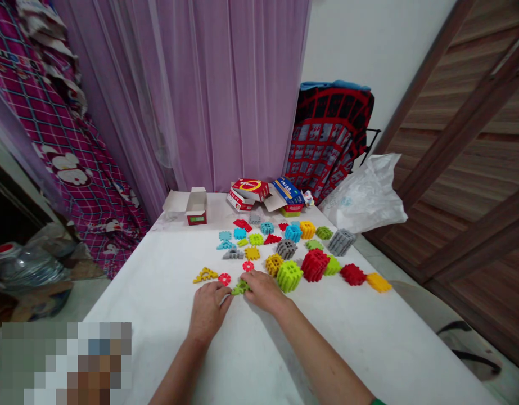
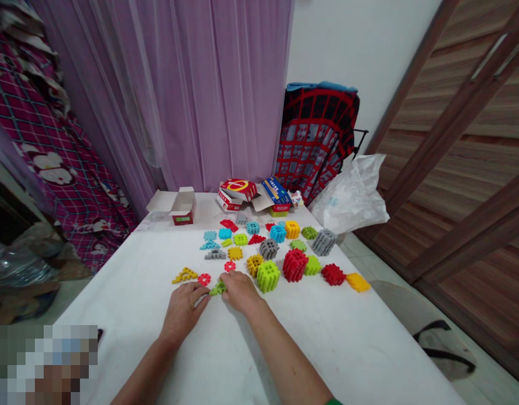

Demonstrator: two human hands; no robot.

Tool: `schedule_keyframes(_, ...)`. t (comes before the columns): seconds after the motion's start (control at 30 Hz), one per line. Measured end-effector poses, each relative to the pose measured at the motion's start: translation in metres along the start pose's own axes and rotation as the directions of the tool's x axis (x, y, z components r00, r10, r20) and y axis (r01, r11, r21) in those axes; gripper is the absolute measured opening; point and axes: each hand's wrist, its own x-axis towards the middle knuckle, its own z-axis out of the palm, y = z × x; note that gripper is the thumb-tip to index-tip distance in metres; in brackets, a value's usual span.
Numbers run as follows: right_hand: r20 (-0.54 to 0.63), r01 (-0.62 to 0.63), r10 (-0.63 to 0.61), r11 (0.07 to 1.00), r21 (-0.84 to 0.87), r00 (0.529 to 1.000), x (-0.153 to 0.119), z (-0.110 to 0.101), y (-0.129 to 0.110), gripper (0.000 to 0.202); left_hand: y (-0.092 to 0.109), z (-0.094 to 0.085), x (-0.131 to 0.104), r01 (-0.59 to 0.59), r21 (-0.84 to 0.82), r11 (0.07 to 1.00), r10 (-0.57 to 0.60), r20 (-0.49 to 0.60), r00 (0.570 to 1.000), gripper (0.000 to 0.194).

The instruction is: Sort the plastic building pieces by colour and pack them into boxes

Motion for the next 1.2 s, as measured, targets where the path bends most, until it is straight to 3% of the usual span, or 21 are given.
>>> schedule_keyframes(0.13,-0.020,-0.056,0.056,0.998,-0.015,0.998,-0.001,-0.002,0.003,0.042,0.000,0.000,-0.001,0.037,0.006,0.999,-0.037,-0.032,0.999,0.012)
schedule_keyframes(0.27,-0.043,-0.121,0.119,0.992,-0.044,0.992,-0.003,-0.004,0.005,0.037,-0.005,-0.003,-0.003,0.173,0.050,0.984,-0.166,-0.118,0.979,0.016)
schedule_keyframes(0.4,-0.042,-0.142,0.140,0.989,-0.044,0.989,-0.006,-0.005,0.005,0.031,-0.020,-0.008,-0.002,0.339,0.105,0.935,-0.315,-0.191,0.930,0.032)
schedule_keyframes(0.5,-0.063,-0.148,0.144,0.988,-0.048,0.988,-0.010,-0.005,0.003,0.028,-0.035,-0.012,0.001,0.385,0.136,0.913,-0.362,-0.165,0.917,0.039)
schedule_keyframes(0.63,-0.158,-0.123,0.120,0.992,-0.008,0.980,-0.014,-0.004,0.002,0.026,-0.052,-0.018,0.006,0.375,0.161,0.913,-0.367,-0.079,0.927,0.040)
schedule_keyframes(0.8,-0.321,-0.006,0.044,0.993,0.117,0.946,-0.016,0.005,0.006,0.023,-0.062,-0.022,0.015,0.318,0.177,0.931,-0.320,-0.016,0.947,0.028)
schedule_keyframes(0.97,-0.458,0.103,-0.007,0.977,0.186,0.889,-0.018,0.015,0.010,0.026,-0.065,-0.021,0.025,0.269,0.187,0.945,-0.276,0.011,0.961,0.026)
schedule_keyframes(1.2,-0.512,0.119,0.009,0.969,0.217,0.859,-0.021,0.022,0.012,0.029,-0.055,-0.006,0.047,0.226,0.165,0.960,-0.235,0.035,0.971,0.025)
